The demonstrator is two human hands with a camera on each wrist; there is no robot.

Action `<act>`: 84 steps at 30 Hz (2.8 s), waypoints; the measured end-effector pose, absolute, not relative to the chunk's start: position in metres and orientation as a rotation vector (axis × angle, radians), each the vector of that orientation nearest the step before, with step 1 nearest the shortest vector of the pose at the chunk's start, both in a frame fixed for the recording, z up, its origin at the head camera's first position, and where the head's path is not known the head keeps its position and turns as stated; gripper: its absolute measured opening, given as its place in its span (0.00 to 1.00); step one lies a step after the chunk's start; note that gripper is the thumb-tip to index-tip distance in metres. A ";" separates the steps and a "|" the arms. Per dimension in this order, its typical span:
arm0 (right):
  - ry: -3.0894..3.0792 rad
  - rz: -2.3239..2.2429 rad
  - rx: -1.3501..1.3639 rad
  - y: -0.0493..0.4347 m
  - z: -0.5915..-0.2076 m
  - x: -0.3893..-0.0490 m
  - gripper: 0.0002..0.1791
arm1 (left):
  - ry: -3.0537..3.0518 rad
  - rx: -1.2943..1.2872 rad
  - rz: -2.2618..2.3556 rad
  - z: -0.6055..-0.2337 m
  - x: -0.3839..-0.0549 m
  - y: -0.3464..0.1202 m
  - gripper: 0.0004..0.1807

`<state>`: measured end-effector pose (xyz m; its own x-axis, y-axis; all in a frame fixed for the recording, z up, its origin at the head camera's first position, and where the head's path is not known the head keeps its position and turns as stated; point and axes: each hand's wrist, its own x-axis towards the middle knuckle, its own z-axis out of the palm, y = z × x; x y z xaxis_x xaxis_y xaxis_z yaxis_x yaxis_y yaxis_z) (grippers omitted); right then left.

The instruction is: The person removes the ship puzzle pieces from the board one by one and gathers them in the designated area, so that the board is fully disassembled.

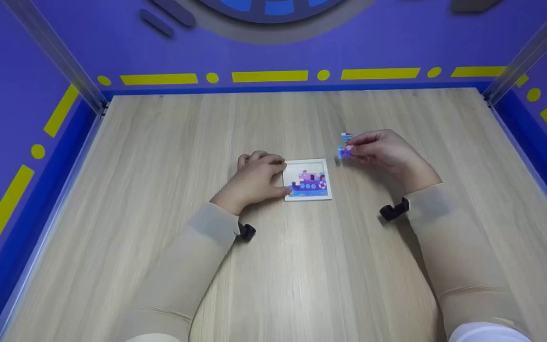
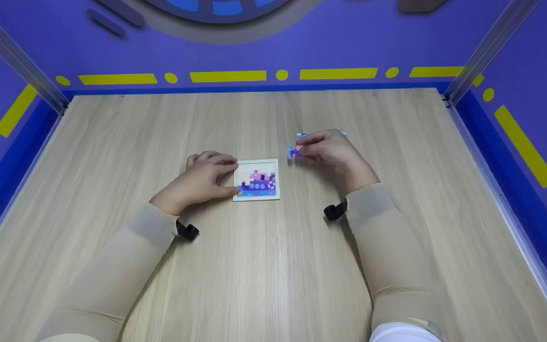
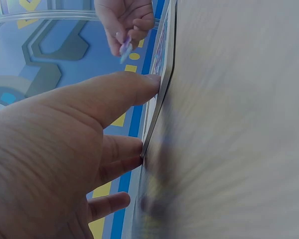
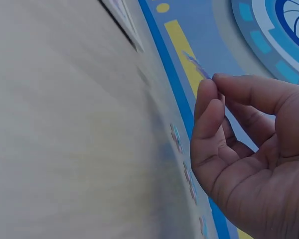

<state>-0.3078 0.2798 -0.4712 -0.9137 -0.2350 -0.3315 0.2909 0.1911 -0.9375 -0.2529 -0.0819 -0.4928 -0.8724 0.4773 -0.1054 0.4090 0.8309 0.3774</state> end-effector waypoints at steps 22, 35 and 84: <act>2.488 -1.250 0.035 0.284 -0.479 -0.312 0.17 | 2.807 0.693 0.525 -0.493 -0.253 -0.083 0.43; 2.601 -1.108 0.008 0.281 -0.478 -0.309 0.14 | 2.806 0.692 0.520 -0.492 -0.252 -0.082 0.43; 2.572 -1.132 -0.427 0.205 -0.469 -0.275 0.28 | 2.827 0.725 0.519 -0.494 -0.254 -0.082 0.42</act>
<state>-0.2748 0.2045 -0.4688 -0.9114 -0.3833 -0.1496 -0.1486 0.6457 -0.7490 -0.2537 -0.0825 -0.4941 -0.8655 0.4940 -0.0834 0.4322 0.8204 0.3742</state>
